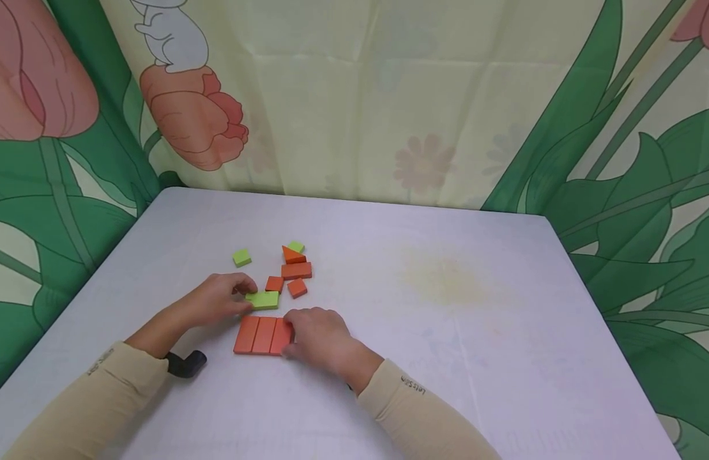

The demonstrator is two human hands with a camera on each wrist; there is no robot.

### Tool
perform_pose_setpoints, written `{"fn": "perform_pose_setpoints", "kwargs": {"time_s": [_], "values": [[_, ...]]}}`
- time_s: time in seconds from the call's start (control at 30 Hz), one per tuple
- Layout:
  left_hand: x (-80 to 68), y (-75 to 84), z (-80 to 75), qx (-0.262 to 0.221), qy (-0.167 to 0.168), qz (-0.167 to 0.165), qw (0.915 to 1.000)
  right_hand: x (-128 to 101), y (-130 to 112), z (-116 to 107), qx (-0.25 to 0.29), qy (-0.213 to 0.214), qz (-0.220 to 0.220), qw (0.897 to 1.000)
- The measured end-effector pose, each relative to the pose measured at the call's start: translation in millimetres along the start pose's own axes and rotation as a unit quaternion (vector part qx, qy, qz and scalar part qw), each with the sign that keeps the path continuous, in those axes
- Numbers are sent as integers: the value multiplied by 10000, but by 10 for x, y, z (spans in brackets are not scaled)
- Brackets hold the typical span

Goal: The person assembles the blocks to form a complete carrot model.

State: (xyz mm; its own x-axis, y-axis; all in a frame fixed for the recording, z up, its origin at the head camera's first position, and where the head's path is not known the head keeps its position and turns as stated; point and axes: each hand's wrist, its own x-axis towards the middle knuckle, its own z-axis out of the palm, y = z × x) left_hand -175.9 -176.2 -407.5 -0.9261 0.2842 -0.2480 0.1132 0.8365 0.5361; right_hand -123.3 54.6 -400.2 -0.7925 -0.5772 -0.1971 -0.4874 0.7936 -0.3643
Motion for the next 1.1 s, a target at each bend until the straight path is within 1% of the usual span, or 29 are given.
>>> {"fn": "perform_pose_setpoints", "kwargs": {"time_s": [0.27, 0.47, 0.6, 0.9, 1.1], "values": [[-17, 11, 37, -116, -95, 253, 9996, -2, 1, -14, -32, -26, -15, 10000], [-56, 53, 51, -256, -175, 225, 9993, -4, 1, -15, -25, -9, -28, 10000], [-67, 62, 57, -308, -216, 270, 9989, -6, 1, -7, -13, 8, -21, 10000], [-75, 53, 84, -253, -220, 389, 9987, -1, 12, -7, 18, 0, -59, 10000], [-76, 63, 66, -239, -248, 478, 9983, 13, 15, -14, -30, -45, -22, 10000]]}}
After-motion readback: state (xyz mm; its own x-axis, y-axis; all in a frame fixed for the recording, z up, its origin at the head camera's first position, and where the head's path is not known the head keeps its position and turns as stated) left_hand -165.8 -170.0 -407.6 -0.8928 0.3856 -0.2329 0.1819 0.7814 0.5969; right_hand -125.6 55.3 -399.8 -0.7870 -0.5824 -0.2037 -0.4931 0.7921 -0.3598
